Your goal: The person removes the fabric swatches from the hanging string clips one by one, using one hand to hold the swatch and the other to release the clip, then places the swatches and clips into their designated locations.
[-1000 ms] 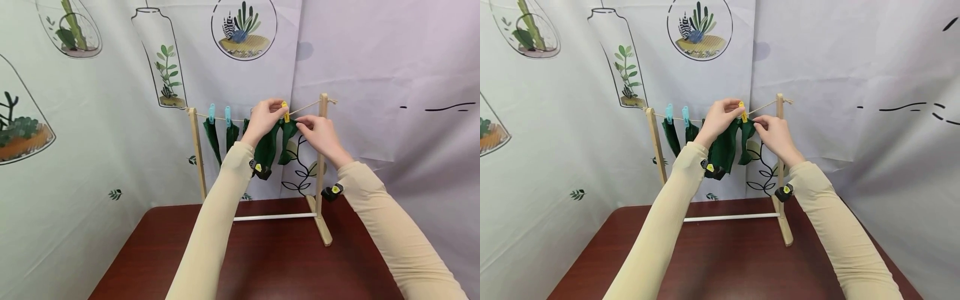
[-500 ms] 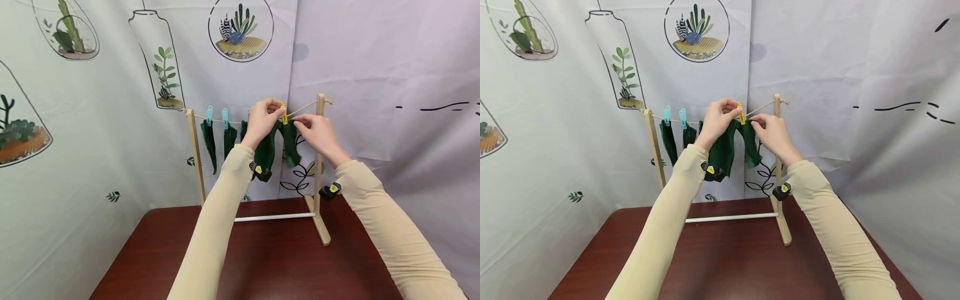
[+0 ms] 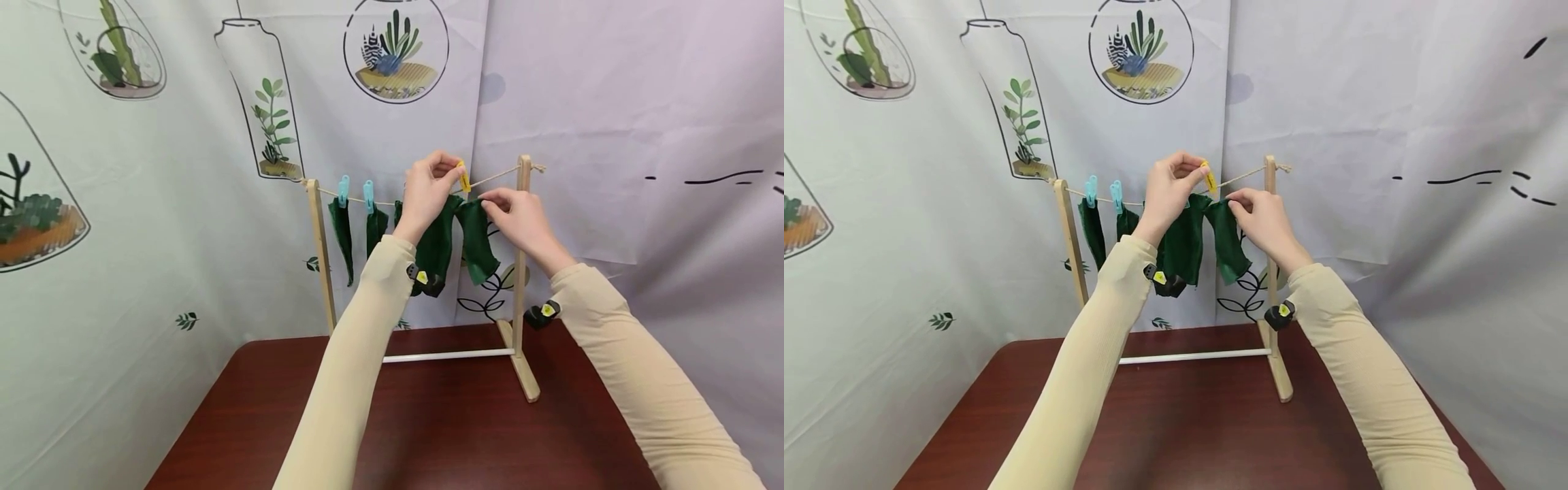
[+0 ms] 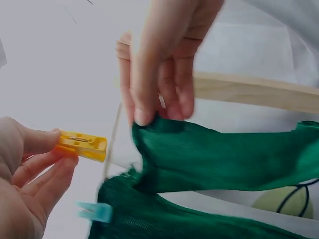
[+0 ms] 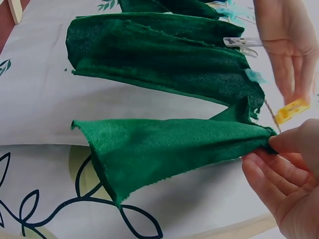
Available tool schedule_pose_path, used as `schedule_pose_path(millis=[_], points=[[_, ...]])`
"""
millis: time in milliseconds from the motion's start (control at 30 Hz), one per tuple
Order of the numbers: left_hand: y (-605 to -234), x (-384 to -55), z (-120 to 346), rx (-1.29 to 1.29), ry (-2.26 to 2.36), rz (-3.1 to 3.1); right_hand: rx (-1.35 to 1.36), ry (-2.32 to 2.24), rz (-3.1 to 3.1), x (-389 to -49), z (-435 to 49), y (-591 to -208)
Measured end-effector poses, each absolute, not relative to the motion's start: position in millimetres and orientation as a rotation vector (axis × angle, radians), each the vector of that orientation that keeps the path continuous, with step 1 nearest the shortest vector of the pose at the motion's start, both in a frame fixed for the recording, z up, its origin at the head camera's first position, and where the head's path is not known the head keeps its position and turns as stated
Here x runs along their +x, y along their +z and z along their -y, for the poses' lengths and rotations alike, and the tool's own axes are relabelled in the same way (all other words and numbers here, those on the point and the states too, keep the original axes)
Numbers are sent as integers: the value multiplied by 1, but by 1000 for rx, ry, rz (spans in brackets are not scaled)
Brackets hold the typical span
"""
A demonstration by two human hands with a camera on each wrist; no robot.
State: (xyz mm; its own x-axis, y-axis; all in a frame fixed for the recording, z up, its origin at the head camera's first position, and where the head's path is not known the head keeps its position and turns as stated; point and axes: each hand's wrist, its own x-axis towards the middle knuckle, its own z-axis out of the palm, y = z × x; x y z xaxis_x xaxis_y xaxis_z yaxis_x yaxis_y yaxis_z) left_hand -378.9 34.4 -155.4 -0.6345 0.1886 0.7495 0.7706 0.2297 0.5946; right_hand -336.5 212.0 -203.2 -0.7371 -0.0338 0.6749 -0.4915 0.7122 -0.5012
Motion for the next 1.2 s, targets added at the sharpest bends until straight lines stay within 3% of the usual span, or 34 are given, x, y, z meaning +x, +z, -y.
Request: schedule_pose_path(millis=[467, 1000, 1200], points=[[-130, -347, -28, -942, -1463, 1817, 406, 891, 2263, -328, -218, -199], [-129, -345, -3, -895, -1558, 1829, 373, 873, 2279, -317, -227, -197], [-129, -344, 26, -858, -1500, 1848, 374, 849, 2278, -308, -234, -195]])
